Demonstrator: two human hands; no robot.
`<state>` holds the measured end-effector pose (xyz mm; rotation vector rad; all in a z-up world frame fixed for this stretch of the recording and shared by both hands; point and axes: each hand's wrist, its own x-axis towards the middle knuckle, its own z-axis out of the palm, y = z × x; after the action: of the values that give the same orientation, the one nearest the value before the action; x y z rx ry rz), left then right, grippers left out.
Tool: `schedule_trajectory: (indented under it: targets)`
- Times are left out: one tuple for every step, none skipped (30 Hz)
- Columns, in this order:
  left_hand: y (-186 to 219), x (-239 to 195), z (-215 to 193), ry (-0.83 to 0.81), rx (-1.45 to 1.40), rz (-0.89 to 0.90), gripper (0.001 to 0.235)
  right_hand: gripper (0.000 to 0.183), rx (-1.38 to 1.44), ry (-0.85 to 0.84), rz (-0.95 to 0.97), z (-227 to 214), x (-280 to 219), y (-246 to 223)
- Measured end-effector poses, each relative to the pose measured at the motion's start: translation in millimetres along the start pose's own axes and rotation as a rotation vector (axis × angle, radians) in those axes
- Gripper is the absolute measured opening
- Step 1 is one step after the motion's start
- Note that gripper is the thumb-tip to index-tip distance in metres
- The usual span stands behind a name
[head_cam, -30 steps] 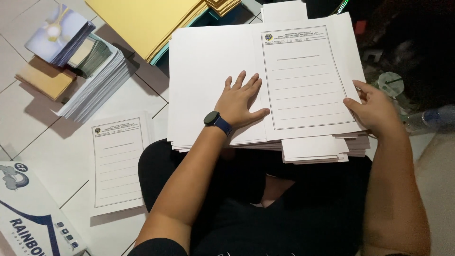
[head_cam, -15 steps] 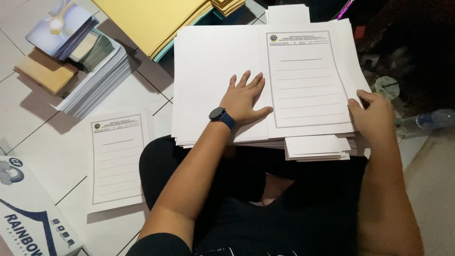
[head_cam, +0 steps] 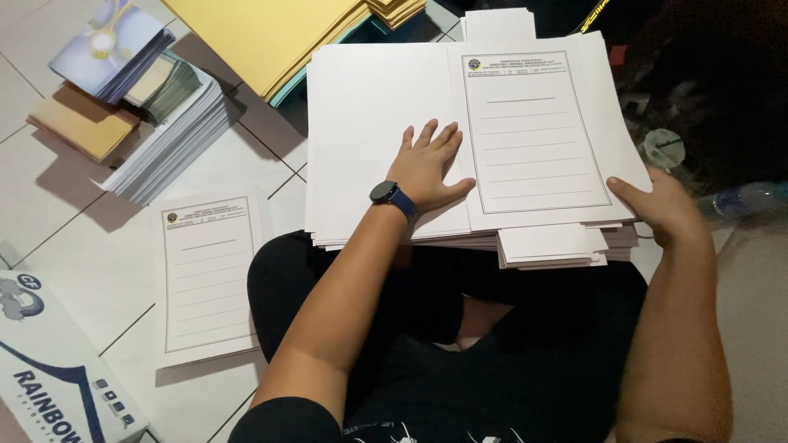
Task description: The person sits on the floor and folds a stack of printed papers in half. They repeatedly pick up a paper, fold it, and place it on a growing pile.
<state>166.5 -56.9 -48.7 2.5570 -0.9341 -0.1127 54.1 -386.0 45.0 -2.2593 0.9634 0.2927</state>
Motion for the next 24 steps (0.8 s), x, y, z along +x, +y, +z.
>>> schedule_trajectory:
  targets:
    - [-0.1, -0.5, -0.2, -0.010, -0.016, -0.009, 0.093, 0.070, 0.016, -0.005, -0.018, 1.5, 8.8, 9.0]
    - [0.2, -1.0, -0.5, -0.018, -0.036, -0.020, 0.093, 0.074, 0.029, -0.010, -0.037, 1.8, 18.0, 16.9]
    - [-0.3, -0.2, -1.5, -0.016, -0.038, -0.015, 0.093, 0.074, 0.028, -0.005, -0.035, 0.1, 20.7, 15.0]
    - [-0.3, -0.8, -1.2, -0.013, -0.029, -0.016, 0.093, 0.068, 0.037, -0.053, -0.040, -0.1, 21.8, 16.2]
    - [0.1, -1.6, -0.9, -0.009, -0.021, -0.017, 0.092, 0.063, 0.047, -0.102, -0.047, -0.5, 22.6, 17.7]
    - [1.3, -1.2, -1.2, -0.011, -0.018, -0.009, 0.092, 0.063, 0.053, -0.097, -0.043, 1.1, 18.8, 16.6]
    - [2.3, -1.2, -2.0, -0.016, -0.024, -0.014, 0.092, 0.062, 0.215, -0.190, -0.004, 2.7, 14.6, 15.1]
    - [2.0, -2.0, -3.6, -0.015, -0.032, -0.026, 0.092, 0.063, 0.372, -0.286, 0.027, 4.4, 12.0, 10.2]
    - [2.9, -0.2, -4.5, -0.013, -0.030, -0.026, 0.092, 0.063, 0.373, -0.285, 0.024, 7.0, 27.4, 23.3]
    - [2.9, -1.3, -4.9, -0.008, -0.041, -0.027, 0.090, 0.062, 0.395, -0.287, 0.027, 11.4, 42.9, 35.8]
    - [3.0, -2.6, -5.1, -0.004, -0.051, -0.029, 0.088, 0.060, 0.418, -0.289, 0.030, 16.1, 58.5, 48.2]
    - [2.1, -1.8, -5.6, 0.000, -0.049, -0.029, 0.088, 0.060, 0.418, -0.288, 0.025, 17.5, 68.3, 52.4]
    - [1.2, -0.8, -5.7, 0.006, -0.057, -0.031, 0.087, 0.060, 0.427, -0.298, 0.004, 19.1, 78.4, 56.7]
    - [2.5, -1.2, -2.4, 0.007, -0.069, -0.029, 0.085, 0.059, 0.436, -0.305, -0.010, 20.2, 86.4, 65.6]
    - [1.6, -2.0, -2.1, 0.008, -0.072, -0.026, 0.085, 0.059, 0.435, -0.302, -0.009, 21.4, 82.5, 62.3]
    - [1.8, -2.0, -1.9, 0.016, -0.062, -0.022, 0.083, 0.055, 0.418, -0.270, 0.028, 20.8, 78.6, 59.0]
    - [2.2, -1.5, -1.8, 0.024, -0.053, -0.018, 0.081, 0.051, 0.402, -0.239, 0.064, 20.0, 75.0, 55.6]
    - [0.2, 2.5, 9.8, 0.025, -0.054, -0.013, 0.081, 0.051, 0.404, -0.234, 0.065, 18.6, 67.2, 50.0]
    - [-1.7, 7.0, 21.4, 0.093, 0.037, 0.007, 0.069, 0.053, 0.411, -0.272, 0.056, 17.1, 59.9, 44.3]
    - [-2.9, 12.6, 33.8, 0.164, 0.125, 0.023, 0.058, 0.055, 0.413, -0.310, 0.046, 14.2, 54.1, 37.7]
    - [30.4, -12.1, 20.5, 0.168, 0.121, 0.024, 0.058, 0.055, 0.410, -0.305, 0.045, 12.9, 59.4, 43.7]
    - [60.9, -37.1, 5.9, 0.536, 0.032, 0.334, 0.027, 0.057, 0.380, -0.318, 0.030, 14.2, 66.4, 47.0]
    - [91.1, -61.1, -8.7, 0.894, -0.059, 0.652, 0.012, 0.059, 0.350, -0.331, 0.014, 15.2, 74.2, 49.7]
    - [98.3, -78.3, 10.7, 0.885, -0.060, 0.659, 0.012, 0.059, 0.359, -0.332, 0.020, 14.7, 83.2, 50.5]
